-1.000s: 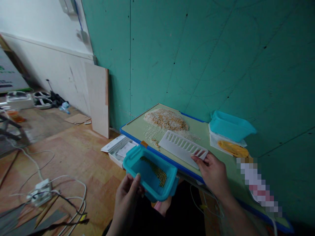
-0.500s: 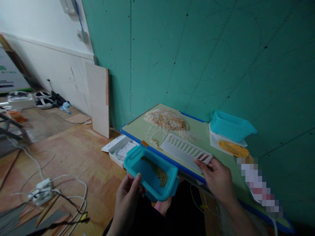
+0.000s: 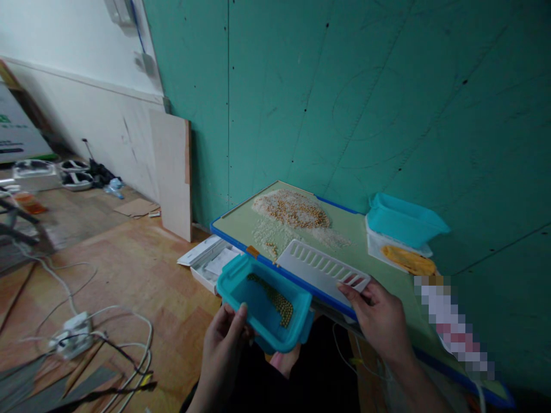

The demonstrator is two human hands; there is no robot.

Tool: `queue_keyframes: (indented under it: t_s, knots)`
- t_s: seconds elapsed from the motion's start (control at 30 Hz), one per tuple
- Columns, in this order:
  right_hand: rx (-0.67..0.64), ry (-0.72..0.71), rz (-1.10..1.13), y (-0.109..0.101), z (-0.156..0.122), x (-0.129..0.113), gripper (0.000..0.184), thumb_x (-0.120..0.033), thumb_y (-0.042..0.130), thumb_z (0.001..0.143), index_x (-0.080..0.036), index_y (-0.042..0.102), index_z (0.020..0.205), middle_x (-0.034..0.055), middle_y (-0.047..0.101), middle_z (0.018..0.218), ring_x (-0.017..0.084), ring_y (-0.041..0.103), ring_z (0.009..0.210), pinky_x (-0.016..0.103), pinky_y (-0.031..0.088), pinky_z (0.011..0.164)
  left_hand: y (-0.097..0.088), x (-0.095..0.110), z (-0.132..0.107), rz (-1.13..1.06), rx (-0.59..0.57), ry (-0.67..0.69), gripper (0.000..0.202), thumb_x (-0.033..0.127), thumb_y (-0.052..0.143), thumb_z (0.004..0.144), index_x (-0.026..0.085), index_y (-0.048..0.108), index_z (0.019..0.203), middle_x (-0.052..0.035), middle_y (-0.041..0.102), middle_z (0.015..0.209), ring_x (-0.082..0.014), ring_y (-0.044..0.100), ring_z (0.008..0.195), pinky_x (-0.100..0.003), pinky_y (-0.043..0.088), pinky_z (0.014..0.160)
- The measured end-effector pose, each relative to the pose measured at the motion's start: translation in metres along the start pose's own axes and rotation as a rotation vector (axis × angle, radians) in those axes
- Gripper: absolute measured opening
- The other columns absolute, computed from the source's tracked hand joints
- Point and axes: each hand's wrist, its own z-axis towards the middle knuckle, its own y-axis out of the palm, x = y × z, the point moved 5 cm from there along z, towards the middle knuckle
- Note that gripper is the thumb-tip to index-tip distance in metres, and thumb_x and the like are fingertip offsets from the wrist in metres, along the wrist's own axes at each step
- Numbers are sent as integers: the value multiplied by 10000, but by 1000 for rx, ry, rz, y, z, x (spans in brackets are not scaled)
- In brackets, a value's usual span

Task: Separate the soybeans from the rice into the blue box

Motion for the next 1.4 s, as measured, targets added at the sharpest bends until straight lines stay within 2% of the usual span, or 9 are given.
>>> queue_keyframes:
  t_s: [0.27,0.5,0.73,1.03,1.4]
  knots:
    - [60,16,-1,1,3,3,217,-403,633,830,-202,659,907,59,756,873,224,721,805,275,558,708,-1,0,-1,-9,-21,15,290,411,726,773,180,567,696,38,555,527,-100,504,466,-203,385,465]
    - [12,18,5,6,5,-2,208,-402,613,848,-206,660,902,52,755,875,219,720,811,267,554,706,0,0,-1,-2,-33,6,299,406,713,790,184,542,682,38,561,527,-101,518,473,-206,396,481]
    - [-15,-46,-7,8,5,-6,181,-386,616,851,-209,651,872,38,748,819,200,718,756,245,543,675,-2,-1,-2,3,-29,5,296,410,700,802,186,538,696,38,567,545,-92,499,480,-198,390,482]
    - [102,-23,-72,11,16,-3,229,-421,616,847,-200,648,894,43,748,808,198,715,749,252,521,680,-1,4,0,22,-25,27,325,431,715,779,181,538,670,39,546,524,-96,491,477,-206,386,481]
    - [49,-30,-43,23,23,-6,213,-414,613,850,-204,639,879,38,747,801,199,714,754,248,508,664,-9,3,3,7,10,28,303,431,728,763,180,564,719,35,559,551,-106,508,489,-209,397,481]
